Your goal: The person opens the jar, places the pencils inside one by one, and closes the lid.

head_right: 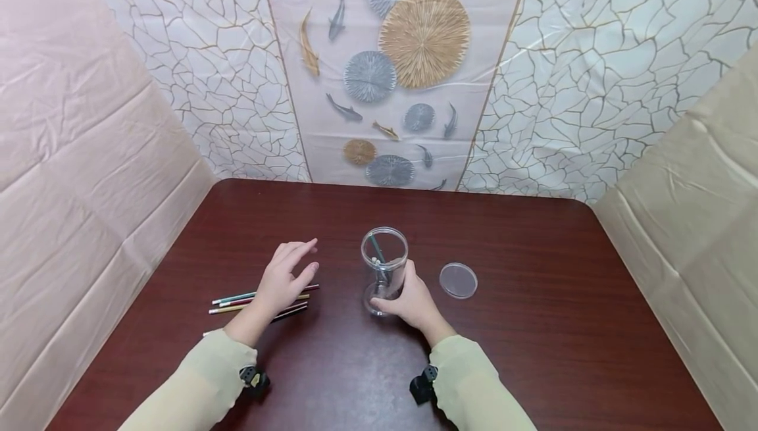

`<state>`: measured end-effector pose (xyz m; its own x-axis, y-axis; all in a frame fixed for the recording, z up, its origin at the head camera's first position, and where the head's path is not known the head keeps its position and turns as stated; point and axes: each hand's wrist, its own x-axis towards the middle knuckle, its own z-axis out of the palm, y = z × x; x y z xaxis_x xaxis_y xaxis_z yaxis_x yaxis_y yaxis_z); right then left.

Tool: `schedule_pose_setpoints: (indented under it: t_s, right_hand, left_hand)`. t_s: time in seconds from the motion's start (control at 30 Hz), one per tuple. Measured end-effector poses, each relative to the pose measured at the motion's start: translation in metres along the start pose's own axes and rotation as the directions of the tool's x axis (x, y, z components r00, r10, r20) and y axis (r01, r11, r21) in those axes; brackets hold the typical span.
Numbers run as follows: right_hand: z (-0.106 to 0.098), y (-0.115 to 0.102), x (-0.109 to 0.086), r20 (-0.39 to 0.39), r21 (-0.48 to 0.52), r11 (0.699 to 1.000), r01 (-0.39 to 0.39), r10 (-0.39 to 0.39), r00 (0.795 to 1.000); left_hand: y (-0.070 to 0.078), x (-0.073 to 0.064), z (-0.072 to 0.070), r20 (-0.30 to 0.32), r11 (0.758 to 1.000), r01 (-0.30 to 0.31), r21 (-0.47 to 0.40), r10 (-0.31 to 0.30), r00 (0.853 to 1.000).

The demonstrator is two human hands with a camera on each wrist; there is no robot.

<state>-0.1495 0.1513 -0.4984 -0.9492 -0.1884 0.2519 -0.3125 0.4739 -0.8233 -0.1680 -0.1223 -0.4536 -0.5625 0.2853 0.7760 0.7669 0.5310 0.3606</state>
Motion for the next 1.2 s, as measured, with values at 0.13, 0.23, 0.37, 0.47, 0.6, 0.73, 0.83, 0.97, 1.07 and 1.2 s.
schedule_pose_setpoints:
  t_s: [0.13, 0.23, 0.37, 0.47, 0.6, 0.73, 0.83, 0.97, 1.07, 1.2]
  right_hand:
    - [0.0, -0.001, 0.0, 0.004, -0.002, 1.0, -0.01, 0.01, 1.0]
    - [-0.001, -0.001, 0.0, 0.006, -0.002, 1.0, -0.02, 0.02, 1.0]
    - [-0.003, -0.001, -0.001, 0.007, 0.004, 1.0, -0.019, 0.019, 1.0]
    - [-0.003, -0.002, -0.001, 0.015, 0.005, 1.0, -0.018, 0.018, 1.0]
    - [-0.002, -0.004, -0.001, 0.024, -0.005, 1.0, -0.026, 0.026, 0.999]
    - [-0.003, -0.004, -0.001, 0.024, -0.012, 0.999, -0.037, 0.038, 0.999]
    - [-0.003, -0.004, -0.001, 0.023, -0.013, 0.999, -0.046, 0.046, 0.999]
    - [-0.003, -0.003, -0.001, 0.025, -0.018, 0.999, -0.05, 0.05, 0.998]
    - [-0.003, -0.004, -0.001, 0.026, -0.017, 0.998, -0.053, 0.054, 0.998]
    - [-0.003, -0.004, -0.001, 0.024, -0.01, 0.999, -0.048, 0.048, 0.999]
  left_hand:
    - [-0.009, -0.009, -0.004, 0.068, 0.996, 0.079, 0.028, -0.081, 0.994]
    - [-0.014, -0.015, -0.006, 0.115, 0.987, 0.157, 0.034, -0.16, 0.98]
    - [-0.018, -0.018, -0.007, 0.153, 0.968, 0.248, 0.045, -0.252, 0.955]
    - [-0.021, -0.02, -0.009, 0.172, 0.955, 0.292, 0.06, -0.298, 0.939]
    - [-0.025, -0.024, -0.012, 0.211, 0.942, 0.325, 0.081, -0.334, 0.919]
    - [-0.03, -0.028, -0.014, 0.258, 0.935, 0.341, 0.1, -0.355, 0.899]
    - [-0.034, -0.032, -0.016, 0.302, 0.929, 0.349, 0.123, -0.37, 0.878]
    - [-0.039, -0.036, -0.017, 0.337, 0.92, 0.364, 0.146, -0.392, 0.856]
    - [-0.042, -0.04, -0.016, 0.331, 0.917, 0.372, 0.146, -0.4, 0.855]
    - [-0.045, -0.045, -0.014, 0.318, 0.917, 0.371, 0.149, -0.4, 0.86]
